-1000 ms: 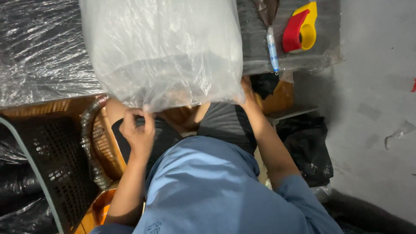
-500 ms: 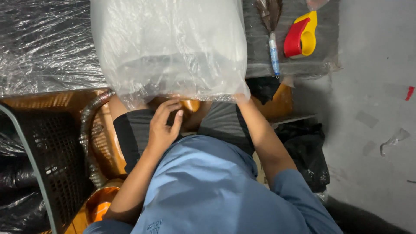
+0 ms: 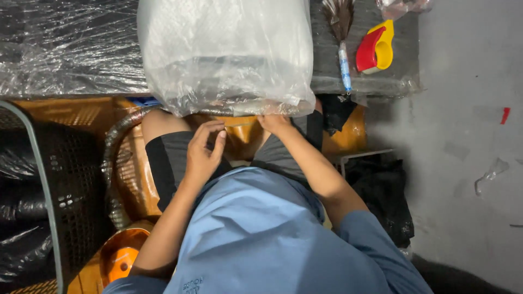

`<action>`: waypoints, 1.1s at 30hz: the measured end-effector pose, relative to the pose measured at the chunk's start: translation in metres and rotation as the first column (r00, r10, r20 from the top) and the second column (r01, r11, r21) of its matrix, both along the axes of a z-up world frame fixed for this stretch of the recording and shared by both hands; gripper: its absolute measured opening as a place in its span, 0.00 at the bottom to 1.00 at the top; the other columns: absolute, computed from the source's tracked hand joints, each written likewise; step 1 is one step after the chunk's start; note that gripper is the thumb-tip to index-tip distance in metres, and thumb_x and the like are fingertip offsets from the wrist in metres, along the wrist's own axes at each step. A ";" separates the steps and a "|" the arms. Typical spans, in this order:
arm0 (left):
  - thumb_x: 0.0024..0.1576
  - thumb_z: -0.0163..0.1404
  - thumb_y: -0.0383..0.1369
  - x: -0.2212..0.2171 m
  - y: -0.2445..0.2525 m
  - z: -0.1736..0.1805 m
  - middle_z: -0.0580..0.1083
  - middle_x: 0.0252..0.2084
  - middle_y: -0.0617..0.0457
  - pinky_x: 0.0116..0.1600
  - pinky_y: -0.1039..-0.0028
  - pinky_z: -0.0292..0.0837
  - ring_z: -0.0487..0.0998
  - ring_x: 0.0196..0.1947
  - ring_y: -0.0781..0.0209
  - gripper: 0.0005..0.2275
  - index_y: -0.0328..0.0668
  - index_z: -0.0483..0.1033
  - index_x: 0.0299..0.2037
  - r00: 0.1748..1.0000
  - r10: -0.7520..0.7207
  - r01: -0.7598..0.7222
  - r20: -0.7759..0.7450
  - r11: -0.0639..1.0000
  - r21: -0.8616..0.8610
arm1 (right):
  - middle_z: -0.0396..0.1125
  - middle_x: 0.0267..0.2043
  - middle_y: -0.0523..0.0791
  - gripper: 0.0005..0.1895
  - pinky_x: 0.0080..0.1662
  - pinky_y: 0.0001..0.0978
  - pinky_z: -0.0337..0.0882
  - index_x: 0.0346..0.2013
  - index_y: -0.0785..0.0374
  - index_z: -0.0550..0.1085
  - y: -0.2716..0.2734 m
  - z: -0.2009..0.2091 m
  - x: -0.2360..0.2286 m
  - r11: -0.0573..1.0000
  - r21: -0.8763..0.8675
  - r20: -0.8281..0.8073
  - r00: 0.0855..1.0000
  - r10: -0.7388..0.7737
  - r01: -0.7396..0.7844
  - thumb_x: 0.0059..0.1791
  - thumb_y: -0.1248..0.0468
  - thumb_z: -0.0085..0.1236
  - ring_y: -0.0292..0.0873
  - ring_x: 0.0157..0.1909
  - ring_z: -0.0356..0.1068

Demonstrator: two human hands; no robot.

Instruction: The person uses a feather duster to wipe the surface of a black plastic package, then places it aside. They repeat the same dusting action on a white plastic-wrapped package, rotating it to clean multiple sides. The person then folds the open end of the white package and inserts a small cylindrical object into the opening.

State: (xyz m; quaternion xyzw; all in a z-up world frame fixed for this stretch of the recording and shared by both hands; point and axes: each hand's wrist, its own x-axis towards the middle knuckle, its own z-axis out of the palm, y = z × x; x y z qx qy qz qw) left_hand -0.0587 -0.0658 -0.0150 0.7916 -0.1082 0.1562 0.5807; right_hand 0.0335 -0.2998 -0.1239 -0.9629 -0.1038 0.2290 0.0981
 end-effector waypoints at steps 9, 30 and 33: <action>0.68 0.48 0.25 -0.013 0.034 -0.006 0.78 0.45 0.38 0.52 0.53 0.72 0.80 0.47 0.36 0.05 0.31 0.77 0.45 0.988 0.148 -0.147 0.045 0.989 -0.018 | 0.76 0.44 0.42 0.25 0.53 0.45 0.72 0.55 0.44 0.71 -0.016 -0.058 -0.017 0.975 0.034 0.320 0.927 0.197 -0.219 0.47 0.41 0.52 0.48 0.51 0.76; 0.56 0.60 0.34 0.059 -0.118 -0.020 0.72 0.33 0.44 0.41 0.58 0.74 0.76 0.34 0.42 0.12 0.34 0.76 0.44 0.968 -0.144 0.084 0.207 0.957 0.276 | 0.74 0.39 0.57 0.31 0.45 0.46 0.76 0.70 0.64 0.65 -0.096 0.025 -0.096 0.636 0.757 0.404 0.657 -0.637 0.151 0.53 0.61 0.61 0.56 0.43 0.77; 0.56 0.60 0.43 0.078 -0.139 -0.014 0.66 0.33 0.46 0.41 0.59 0.67 0.70 0.34 0.45 0.17 0.34 0.73 0.40 0.932 -0.075 -0.091 0.355 0.899 0.428 | 0.75 0.33 0.52 0.32 0.39 0.37 0.77 0.72 0.62 0.62 -0.086 0.017 -0.091 0.504 0.843 0.275 0.652 -0.707 0.190 0.54 0.65 0.60 0.45 0.34 0.78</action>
